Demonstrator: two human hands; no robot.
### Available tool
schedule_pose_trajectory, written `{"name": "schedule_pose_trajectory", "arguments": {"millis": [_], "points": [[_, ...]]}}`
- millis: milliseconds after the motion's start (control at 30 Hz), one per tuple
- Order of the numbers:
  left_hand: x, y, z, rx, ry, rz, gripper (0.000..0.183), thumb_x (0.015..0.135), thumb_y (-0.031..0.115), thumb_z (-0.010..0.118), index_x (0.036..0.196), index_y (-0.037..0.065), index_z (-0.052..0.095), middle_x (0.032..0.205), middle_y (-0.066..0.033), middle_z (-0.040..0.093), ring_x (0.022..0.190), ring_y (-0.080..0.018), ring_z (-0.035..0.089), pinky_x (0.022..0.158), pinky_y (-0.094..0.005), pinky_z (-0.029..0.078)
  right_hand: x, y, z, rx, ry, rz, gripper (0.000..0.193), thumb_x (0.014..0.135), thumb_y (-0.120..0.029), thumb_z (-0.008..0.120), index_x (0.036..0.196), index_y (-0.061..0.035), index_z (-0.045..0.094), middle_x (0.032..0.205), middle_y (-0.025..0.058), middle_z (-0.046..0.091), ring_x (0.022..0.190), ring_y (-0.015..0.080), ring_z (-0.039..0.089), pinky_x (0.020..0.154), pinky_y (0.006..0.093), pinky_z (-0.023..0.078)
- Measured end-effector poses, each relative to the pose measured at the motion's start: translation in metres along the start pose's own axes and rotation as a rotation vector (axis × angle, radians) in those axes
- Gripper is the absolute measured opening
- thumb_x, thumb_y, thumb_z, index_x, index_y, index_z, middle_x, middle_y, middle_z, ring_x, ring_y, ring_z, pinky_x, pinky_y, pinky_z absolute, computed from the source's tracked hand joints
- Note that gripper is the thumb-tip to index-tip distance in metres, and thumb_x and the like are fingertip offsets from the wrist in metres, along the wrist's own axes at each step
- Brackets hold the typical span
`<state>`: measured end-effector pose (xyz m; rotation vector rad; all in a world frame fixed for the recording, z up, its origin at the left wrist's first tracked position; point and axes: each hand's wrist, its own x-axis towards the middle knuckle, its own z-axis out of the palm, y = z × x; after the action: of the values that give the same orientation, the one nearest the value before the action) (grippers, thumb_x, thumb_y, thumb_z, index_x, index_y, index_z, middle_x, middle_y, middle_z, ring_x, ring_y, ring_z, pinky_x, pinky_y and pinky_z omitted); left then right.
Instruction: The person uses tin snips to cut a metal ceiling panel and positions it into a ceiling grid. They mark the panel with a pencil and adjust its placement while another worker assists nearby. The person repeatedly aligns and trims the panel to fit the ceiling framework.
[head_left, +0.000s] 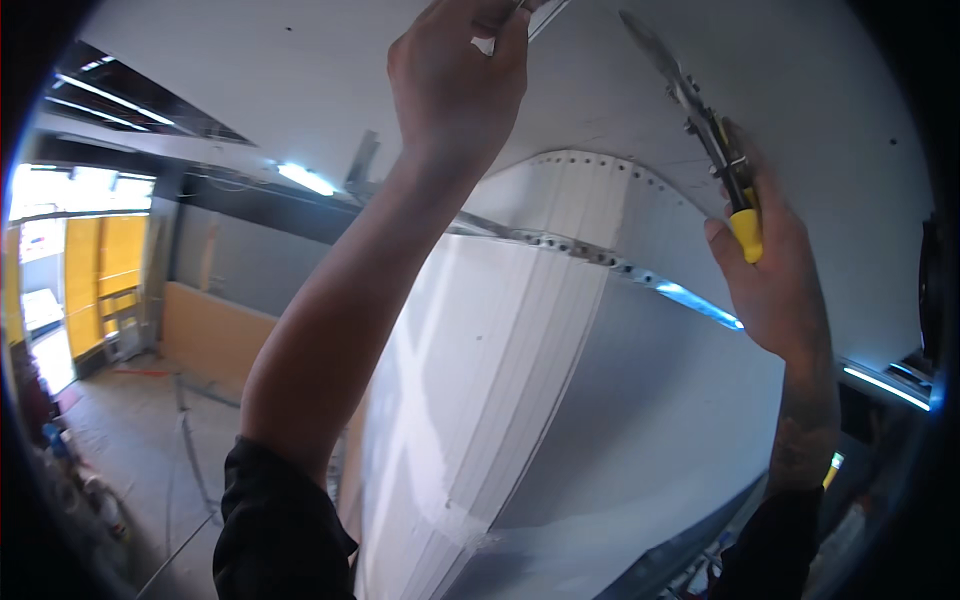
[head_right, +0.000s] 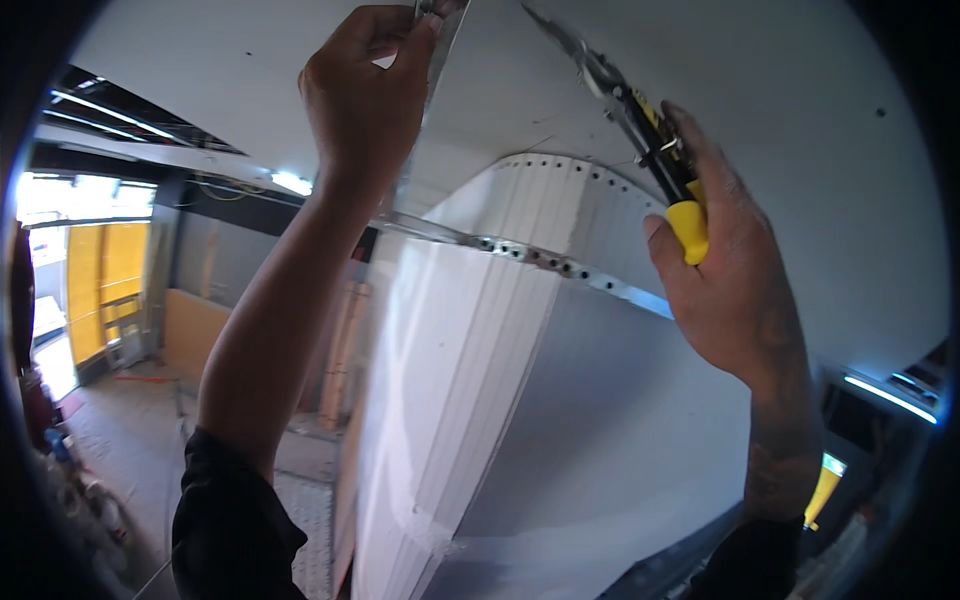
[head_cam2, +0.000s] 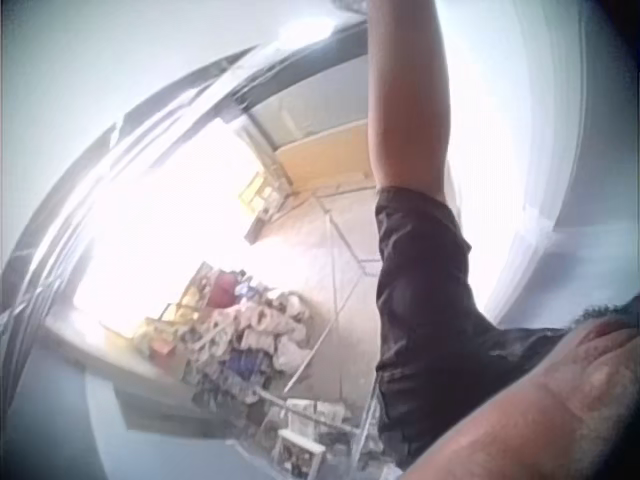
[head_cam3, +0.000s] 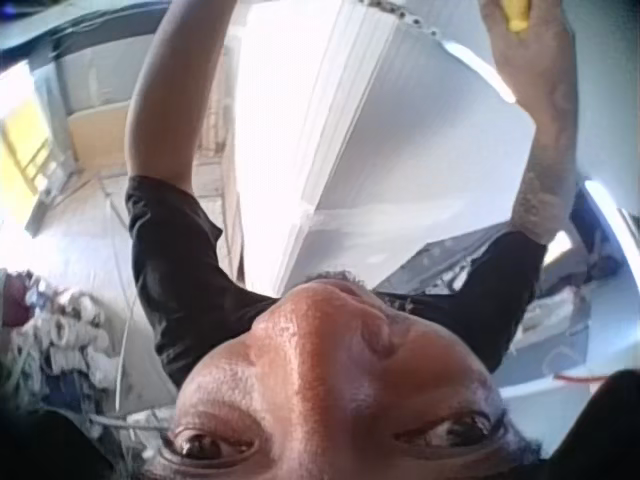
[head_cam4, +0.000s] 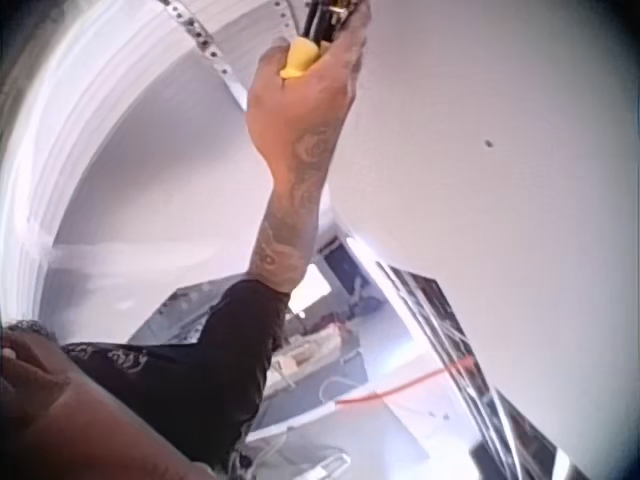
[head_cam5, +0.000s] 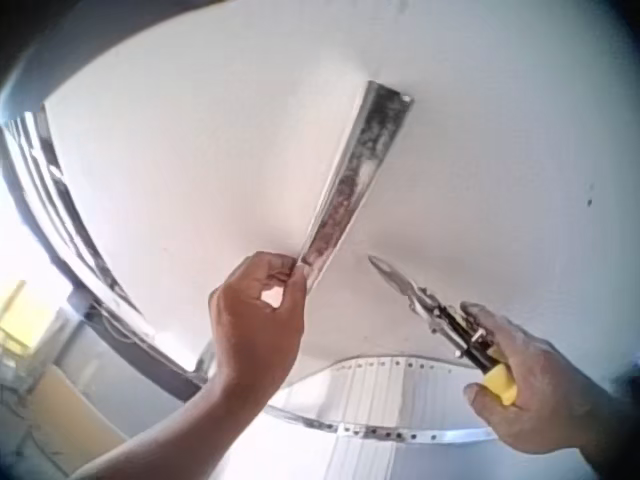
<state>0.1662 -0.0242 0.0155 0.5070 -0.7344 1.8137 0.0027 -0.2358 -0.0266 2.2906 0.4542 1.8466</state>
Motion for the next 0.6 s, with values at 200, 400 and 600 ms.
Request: {"name": "schedule_pose_trajectory", "arguments": {"millis": [200,400,600], "points": [[0.004,-0.006,-0.008,-0.011,-0.039,0.082,0.007,0.087,0.005,0.067,0.084,0.000,0.066,0.082,-0.0172,0.069,0.074,-0.0363,0.068,0.068,-0.0413,0.053,0.004,-0.018,-0.004,-0.202,-0.042,0.015,0.071,0.093,-0.006,0.061,0.156,-0.0092,0.028,0.151,0.0233,0.042,0.141,0.0418,0.041,0.117,0.0469,0.034],[0.014,-0.009,-0.019,-0.022,-0.146,0.189,0.009,0.090,0.006,0.060,0.087,-0.001,0.065,0.083,-0.0187,0.066,0.078,-0.0383,0.066,0.073,-0.0462,0.052,0.010,-0.030,0.002,-0.320,-0.017,-0.070,0.074,0.092,-0.008,0.061,0.155,-0.0041,0.024,0.149,0.0277,0.041,0.140,0.0444,0.041,0.116,0.0473,0.034],[0.015,-0.015,-0.025,0.012,-0.308,0.126,0.009,0.088,0.003,0.057,0.086,-0.003,0.063,0.087,-0.0206,0.066,0.084,-0.0392,0.065,0.080,-0.0464,0.052,0.011,-0.027,0.015,-0.388,-0.013,-0.014,0.076,0.092,-0.010,0.061,0.155,0.0015,0.020,0.152,0.0292,0.036,0.142,0.0455,0.037,0.118,0.0481,0.031]]}}
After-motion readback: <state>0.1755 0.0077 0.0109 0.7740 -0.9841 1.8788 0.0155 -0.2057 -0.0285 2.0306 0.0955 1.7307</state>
